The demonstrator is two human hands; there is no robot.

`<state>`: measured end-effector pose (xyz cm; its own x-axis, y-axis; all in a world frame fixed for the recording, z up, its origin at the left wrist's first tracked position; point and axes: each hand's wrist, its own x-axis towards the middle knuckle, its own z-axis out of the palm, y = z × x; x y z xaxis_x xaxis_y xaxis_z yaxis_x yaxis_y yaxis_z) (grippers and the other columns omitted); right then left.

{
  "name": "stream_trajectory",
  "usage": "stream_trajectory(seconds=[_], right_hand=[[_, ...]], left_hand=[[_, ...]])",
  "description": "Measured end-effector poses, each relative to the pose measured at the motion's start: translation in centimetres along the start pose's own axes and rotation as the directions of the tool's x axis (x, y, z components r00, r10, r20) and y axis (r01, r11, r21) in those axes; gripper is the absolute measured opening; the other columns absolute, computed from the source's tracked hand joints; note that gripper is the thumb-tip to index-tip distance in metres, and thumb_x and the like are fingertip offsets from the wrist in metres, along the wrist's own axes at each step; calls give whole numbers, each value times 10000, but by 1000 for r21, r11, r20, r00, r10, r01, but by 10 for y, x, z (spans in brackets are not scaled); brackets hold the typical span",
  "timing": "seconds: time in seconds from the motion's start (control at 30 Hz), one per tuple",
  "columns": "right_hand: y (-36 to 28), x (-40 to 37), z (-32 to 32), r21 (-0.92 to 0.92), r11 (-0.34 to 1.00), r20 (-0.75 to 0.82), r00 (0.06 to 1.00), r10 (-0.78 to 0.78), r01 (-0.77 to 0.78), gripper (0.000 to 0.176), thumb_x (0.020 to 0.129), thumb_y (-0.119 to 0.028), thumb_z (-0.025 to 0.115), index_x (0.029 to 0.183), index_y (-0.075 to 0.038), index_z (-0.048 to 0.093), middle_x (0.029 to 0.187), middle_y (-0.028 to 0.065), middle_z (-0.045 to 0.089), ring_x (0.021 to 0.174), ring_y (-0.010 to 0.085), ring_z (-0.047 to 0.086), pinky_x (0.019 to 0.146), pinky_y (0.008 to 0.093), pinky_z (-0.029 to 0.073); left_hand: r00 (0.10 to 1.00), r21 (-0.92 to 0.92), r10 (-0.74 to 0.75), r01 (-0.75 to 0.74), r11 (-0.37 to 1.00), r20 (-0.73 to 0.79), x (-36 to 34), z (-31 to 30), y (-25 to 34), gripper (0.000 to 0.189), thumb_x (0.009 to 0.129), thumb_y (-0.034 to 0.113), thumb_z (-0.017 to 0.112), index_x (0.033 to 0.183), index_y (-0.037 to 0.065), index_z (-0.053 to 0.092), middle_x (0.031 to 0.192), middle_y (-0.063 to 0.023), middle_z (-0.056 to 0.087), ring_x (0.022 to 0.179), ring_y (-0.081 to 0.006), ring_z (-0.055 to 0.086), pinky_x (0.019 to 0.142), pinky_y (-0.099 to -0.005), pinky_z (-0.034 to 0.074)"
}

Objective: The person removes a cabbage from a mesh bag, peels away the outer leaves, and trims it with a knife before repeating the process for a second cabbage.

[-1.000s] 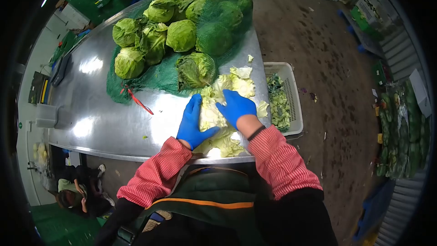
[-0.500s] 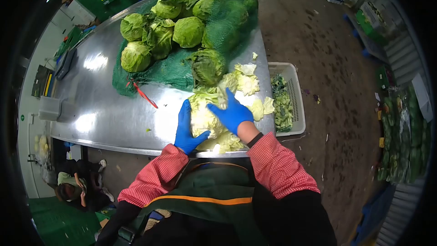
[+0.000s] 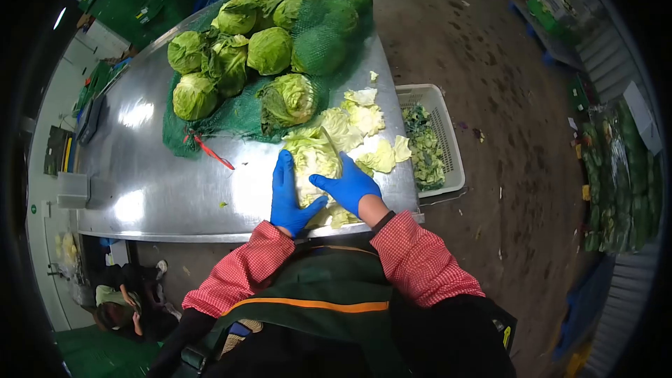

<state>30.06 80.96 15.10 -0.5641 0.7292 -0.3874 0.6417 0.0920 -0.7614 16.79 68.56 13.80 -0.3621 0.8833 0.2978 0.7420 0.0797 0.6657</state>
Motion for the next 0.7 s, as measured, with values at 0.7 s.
stream_trajectory(seconds=[0.7], right_hand=[[16, 1, -6, 407, 898, 293, 955, 44, -166, 602, 811, -328, 729, 1276, -23, 498, 975, 86, 642, 717, 115, 610, 537, 261, 493]], left_hand=[[999, 92, 42, -39, 995, -32, -16, 8, 13, 1064, 701, 362, 793, 1471, -37, 177, 1484, -308, 207, 1332, -474, 282, 1102, -487, 279]])
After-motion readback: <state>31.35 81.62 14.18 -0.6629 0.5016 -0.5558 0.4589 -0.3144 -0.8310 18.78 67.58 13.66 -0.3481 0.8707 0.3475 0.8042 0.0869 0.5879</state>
